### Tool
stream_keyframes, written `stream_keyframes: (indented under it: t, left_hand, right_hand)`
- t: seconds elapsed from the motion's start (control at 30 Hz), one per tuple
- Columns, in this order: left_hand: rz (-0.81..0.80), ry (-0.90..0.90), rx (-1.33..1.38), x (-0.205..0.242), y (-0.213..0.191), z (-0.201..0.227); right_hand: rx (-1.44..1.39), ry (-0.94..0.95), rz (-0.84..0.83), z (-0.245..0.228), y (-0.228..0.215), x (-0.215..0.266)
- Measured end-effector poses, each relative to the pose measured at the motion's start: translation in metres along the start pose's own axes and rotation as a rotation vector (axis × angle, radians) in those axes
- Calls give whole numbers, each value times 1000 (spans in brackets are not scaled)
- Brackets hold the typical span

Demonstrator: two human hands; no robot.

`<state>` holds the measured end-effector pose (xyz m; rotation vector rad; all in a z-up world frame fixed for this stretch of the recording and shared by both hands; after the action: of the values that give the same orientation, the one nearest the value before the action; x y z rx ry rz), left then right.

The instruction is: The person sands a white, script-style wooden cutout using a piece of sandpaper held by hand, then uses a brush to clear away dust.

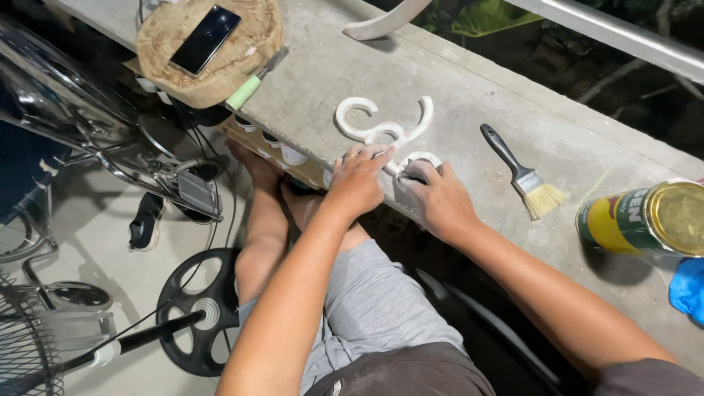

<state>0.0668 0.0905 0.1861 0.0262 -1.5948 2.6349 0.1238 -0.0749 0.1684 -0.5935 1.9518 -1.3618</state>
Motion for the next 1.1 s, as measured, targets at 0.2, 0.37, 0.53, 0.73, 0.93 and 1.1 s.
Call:
stream_keyframes:
  t: [0.2,0.37,0.53,0.73,0.93,1.1]
  left_hand:
    - [-29,-15,8,0,-2,-1]
    - [-58,-32,20,-1,-1,-1]
    - [9,-10,14,0,-2,-3]
    - [15,3,24,1,-3,-2]
    - [-10,-9,19,-4,5,-6]
    - [-23,-20,12,-7,0,-7]
  right_hand:
    - [17,-186,4,7,7,18]
    - [29,-194,36,2,13,-9]
    - [-11,-223,-54,13,12,-10]
    - [-58,-214,-74,16,11,-10]
    - [-38,-171,-111,22,26,-24]
    - [34,-213,-121,25,17,-17]
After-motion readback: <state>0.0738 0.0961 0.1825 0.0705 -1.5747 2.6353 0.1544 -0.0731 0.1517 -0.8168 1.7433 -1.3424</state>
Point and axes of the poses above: each hand's wrist, its own x-axis away from the middle knuckle, its own y-axis out of the palm, z = x × y, the point moved 4 cm from there along -x, towards the middle knuckle, and after that the axes turned 15 degrees about y, right-handed, at the moved point
